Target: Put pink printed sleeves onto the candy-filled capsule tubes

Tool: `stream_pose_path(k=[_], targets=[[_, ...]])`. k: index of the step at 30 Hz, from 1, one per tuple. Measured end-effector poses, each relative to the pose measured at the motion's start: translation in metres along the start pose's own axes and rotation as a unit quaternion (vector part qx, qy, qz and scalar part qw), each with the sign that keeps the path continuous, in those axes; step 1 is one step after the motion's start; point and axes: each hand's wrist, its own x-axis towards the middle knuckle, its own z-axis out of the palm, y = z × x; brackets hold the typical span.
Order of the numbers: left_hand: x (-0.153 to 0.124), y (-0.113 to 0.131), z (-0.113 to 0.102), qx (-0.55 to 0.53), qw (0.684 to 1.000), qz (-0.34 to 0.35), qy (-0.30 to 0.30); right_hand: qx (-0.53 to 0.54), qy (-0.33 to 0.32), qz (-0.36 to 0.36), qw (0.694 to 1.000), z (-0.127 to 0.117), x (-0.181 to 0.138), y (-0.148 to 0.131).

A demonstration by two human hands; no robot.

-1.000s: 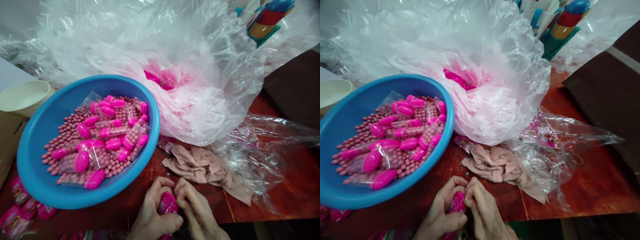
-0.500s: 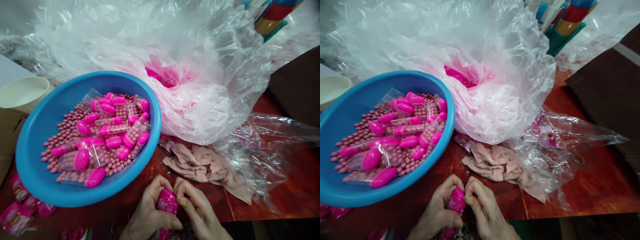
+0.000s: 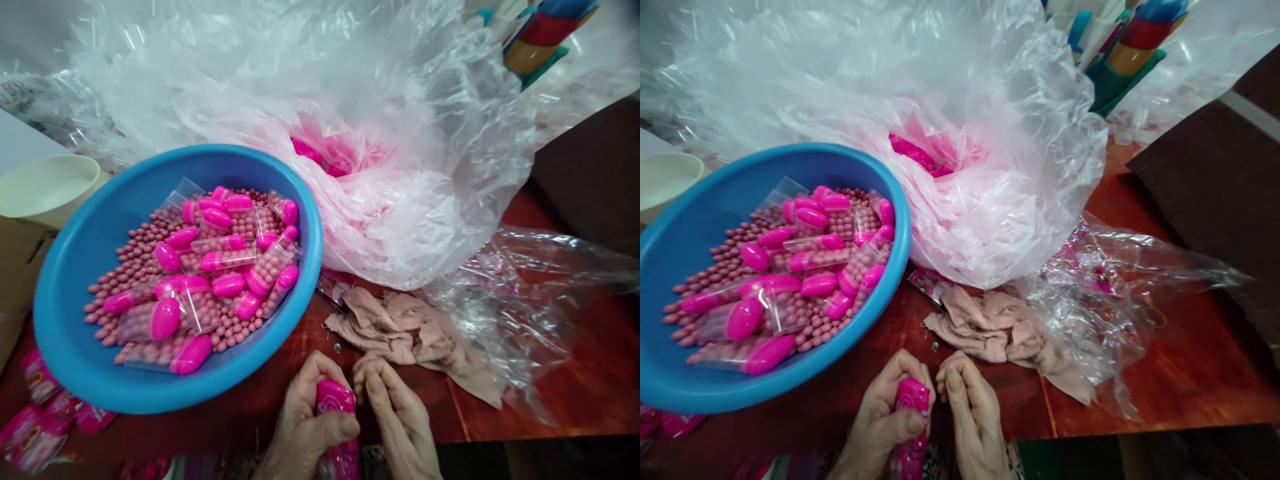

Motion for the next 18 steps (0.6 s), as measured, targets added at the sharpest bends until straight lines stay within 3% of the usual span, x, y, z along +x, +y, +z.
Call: stream_pose_path(k=[2,5,10,14,18], targets=[[-0.001,0.002,0.002,0.011,0.999,0.022,0.029,0.013,-0.012,0.001,1.0,-0.003,-0.003,-0.003],[-0.002,0.005,0.006,0.038,0.994,0.062,0.08,0.001,-0.055,-0.06,0.997,-0.006,-0.007,-0.006],[-0.003,0.003,0.008,0.084,0.97,0.152,0.169,-0.14,-0.102,-0.157,0.972,-0.001,-0.01,-0.006],[-0.002,-0.001,0.004,0.106,0.952,0.178,0.225,-0.196,-0.089,-0.163,0.963,0.008,-0.011,-0.009],[-0.002,0.0,0.003,0.124,0.947,0.173,0.243,-0.206,-0.083,-0.151,0.963,0.015,-0.014,-0.011]])
